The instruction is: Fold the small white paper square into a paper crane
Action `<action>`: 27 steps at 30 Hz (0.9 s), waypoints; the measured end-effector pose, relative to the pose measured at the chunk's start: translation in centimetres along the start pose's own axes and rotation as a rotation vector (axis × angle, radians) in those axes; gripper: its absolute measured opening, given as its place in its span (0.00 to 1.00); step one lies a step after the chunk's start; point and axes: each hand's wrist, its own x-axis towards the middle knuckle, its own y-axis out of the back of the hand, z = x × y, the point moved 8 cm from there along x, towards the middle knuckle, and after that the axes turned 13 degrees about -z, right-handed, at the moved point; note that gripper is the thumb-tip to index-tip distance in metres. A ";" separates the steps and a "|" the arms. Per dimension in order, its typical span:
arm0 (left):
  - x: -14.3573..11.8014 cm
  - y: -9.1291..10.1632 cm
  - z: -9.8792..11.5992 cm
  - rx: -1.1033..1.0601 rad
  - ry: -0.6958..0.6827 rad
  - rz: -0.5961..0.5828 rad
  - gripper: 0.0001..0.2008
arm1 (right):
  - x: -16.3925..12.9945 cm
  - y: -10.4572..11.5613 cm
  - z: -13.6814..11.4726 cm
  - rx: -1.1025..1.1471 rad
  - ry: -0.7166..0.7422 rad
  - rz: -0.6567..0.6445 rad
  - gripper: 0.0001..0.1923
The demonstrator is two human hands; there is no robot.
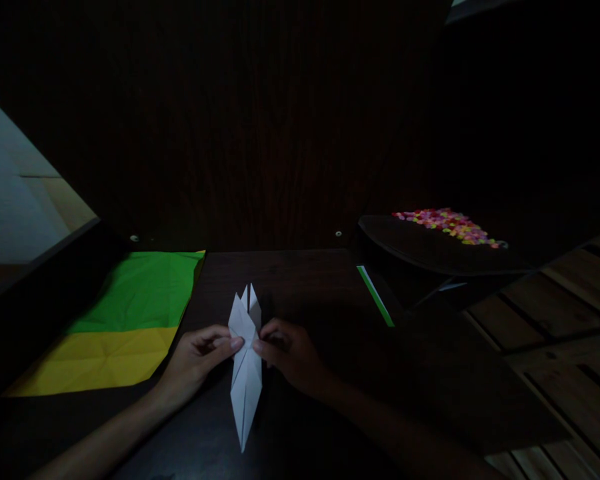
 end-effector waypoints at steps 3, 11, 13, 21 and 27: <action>0.0 0.4 -0.1 -0.028 -0.032 0.051 0.12 | 0.0 0.0 -0.2 0.002 0.003 0.024 0.11; 0.0 0.2 -0.5 -0.109 -0.044 0.065 0.21 | 0.0 -0.2 -0.3 0.042 0.025 0.060 0.11; -0.1 0.1 -0.5 -0.105 -0.045 0.061 0.21 | 0.0 -0.1 -0.1 0.069 0.018 0.073 0.12; -0.2 -0.5 0.1 0.005 -0.021 -0.006 0.17 | 0.0 0.1 1.0 0.112 -0.047 0.081 0.19; -0.3 -1.7 0.1 0.048 0.033 -0.131 0.15 | 0.0 -0.3 0.6 -0.023 -0.092 0.012 0.15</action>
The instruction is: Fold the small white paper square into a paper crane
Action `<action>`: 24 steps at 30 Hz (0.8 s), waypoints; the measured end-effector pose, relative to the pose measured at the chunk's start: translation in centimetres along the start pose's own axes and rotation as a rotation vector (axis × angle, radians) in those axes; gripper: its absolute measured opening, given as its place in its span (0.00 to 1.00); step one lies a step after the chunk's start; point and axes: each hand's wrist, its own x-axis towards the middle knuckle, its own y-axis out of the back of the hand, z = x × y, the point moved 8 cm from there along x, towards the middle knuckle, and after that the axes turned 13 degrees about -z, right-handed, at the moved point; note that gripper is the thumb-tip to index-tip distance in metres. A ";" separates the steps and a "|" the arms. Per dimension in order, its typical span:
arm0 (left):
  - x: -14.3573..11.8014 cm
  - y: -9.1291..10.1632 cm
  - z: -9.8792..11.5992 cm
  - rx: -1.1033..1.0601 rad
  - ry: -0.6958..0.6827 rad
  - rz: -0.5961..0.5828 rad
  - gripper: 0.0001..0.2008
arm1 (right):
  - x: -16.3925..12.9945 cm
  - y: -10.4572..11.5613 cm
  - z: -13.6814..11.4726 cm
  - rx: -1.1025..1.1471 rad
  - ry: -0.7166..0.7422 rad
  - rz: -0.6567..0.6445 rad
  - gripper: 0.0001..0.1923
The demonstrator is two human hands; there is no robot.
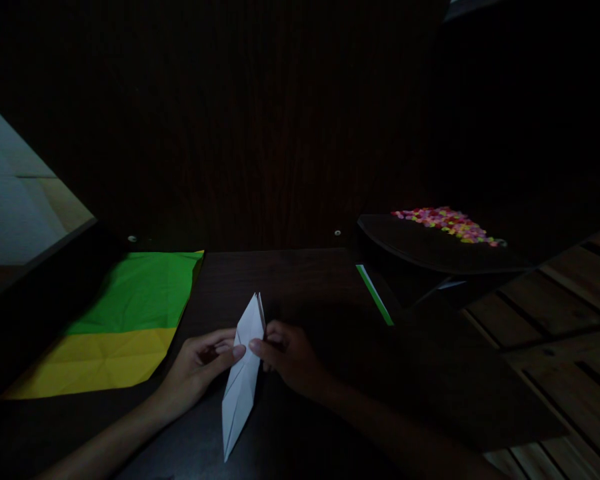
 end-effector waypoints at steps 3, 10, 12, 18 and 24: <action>0.0 -0.3 0.1 0.000 -0.011 -0.025 0.14 | -0.1 -0.1 -0.2 -0.012 0.020 -0.006 0.16; 0.0 0.6 0.1 0.117 0.017 0.075 0.15 | 0.0 -0.5 -0.1 -0.014 -0.004 -0.048 0.19; 0.0 0.5 0.1 0.119 0.030 0.056 0.16 | 0.0 -0.5 -0.2 -0.029 -0.006 -0.055 0.20; -0.1 0.3 0.1 0.123 0.035 0.023 0.18 | -0.1 -0.7 -0.6 -0.039 0.004 -0.091 0.24; -0.1 0.6 -0.3 0.151 0.038 0.047 0.19 | 0.0 -0.6 -0.4 -0.065 0.004 -0.073 0.26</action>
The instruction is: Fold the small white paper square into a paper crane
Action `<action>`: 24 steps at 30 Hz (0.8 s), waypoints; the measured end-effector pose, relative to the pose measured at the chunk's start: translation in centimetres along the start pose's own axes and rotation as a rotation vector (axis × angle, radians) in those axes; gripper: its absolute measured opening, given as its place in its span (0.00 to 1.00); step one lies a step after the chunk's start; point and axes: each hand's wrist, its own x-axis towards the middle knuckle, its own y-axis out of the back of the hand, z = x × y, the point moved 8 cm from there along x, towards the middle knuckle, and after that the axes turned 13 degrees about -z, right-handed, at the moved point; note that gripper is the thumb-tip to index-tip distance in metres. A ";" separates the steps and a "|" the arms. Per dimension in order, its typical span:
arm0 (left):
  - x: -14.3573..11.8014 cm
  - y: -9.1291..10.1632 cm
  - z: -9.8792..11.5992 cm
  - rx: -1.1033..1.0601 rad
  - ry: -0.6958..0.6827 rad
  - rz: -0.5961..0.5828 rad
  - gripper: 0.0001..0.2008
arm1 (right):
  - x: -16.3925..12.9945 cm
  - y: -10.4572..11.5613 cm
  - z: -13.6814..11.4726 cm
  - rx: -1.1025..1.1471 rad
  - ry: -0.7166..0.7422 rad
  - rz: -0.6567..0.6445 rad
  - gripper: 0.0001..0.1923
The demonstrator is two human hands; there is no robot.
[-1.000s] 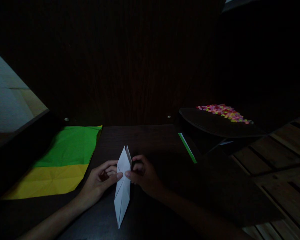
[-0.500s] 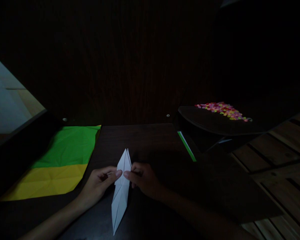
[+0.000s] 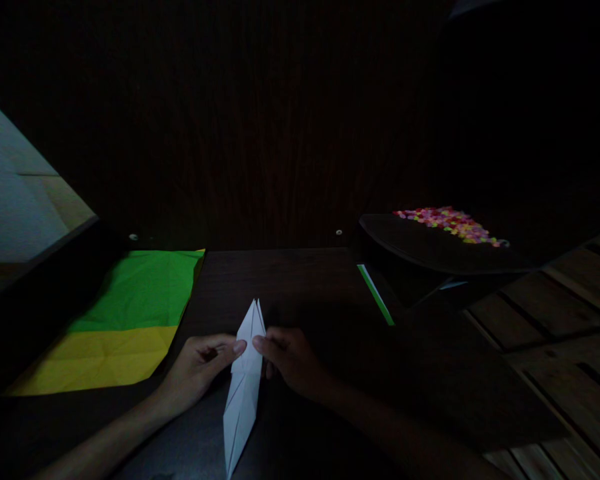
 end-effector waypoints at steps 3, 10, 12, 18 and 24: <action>0.1 -0.4 -0.1 -0.065 -0.012 -0.036 0.16 | -0.1 0.3 -0.1 -0.029 0.012 0.042 0.26; 0.2 -0.5 -0.4 -0.105 -0.023 -0.045 0.12 | -0.1 0.5 0.3 -0.037 -0.009 0.056 0.24; 0.2 -0.3 -0.6 -0.093 -0.015 -0.039 0.13 | 0.0 0.3 0.5 -0.013 -0.023 0.043 0.23; 0.1 0.2 -0.4 -0.041 -0.027 -0.008 0.16 | 0.2 -0.4 0.8 0.020 -0.041 -0.037 0.21; 0.0 0.1 -0.5 -0.040 -0.031 -0.017 0.16 | 0.1 -0.5 0.6 -0.010 -0.025 -0.052 0.20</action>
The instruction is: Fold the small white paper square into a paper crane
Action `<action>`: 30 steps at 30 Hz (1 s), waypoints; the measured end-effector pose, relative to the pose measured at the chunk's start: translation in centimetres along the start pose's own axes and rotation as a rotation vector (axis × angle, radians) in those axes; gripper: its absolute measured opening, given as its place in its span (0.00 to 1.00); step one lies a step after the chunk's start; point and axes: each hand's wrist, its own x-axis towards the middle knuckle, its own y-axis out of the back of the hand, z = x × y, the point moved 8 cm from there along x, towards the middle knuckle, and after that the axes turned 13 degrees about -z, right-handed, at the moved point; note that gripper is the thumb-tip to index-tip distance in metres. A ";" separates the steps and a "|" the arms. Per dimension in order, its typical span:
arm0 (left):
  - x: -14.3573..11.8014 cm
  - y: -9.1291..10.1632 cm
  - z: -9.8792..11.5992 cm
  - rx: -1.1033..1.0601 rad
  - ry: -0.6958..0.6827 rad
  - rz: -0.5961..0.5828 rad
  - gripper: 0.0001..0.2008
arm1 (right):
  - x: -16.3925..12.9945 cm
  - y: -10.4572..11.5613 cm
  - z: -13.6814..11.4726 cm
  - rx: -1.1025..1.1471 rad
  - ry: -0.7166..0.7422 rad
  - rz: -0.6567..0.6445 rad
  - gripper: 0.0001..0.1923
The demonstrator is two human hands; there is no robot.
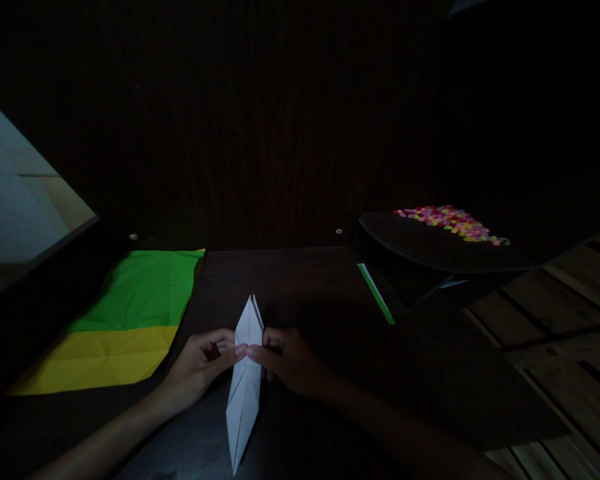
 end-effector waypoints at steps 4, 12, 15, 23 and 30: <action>0.3 -0.3 -0.1 -0.042 -0.009 -0.033 0.15 | 0.0 0.1 -0.2 -0.015 0.003 0.010 0.20; 0.4 0.0 -0.2 -0.220 -0.111 0.069 0.14 | -0.3 0.1 -0.3 -0.002 0.019 0.038 0.19; 0.1 0.1 0.1 -0.184 -0.147 0.097 0.12 | -0.5 -0.2 -0.8 -0.008 0.067 0.013 0.19; -0.2 -0.7 1.6 0.141 -0.145 -0.022 0.07 | -0.7 -0.7 -1.6 -0.036 0.119 -0.037 0.17; -0.2 -0.5 1.9 0.091 -0.108 -0.030 0.10 | -0.7 -0.2 -2.0 -0.082 0.141 0.003 0.16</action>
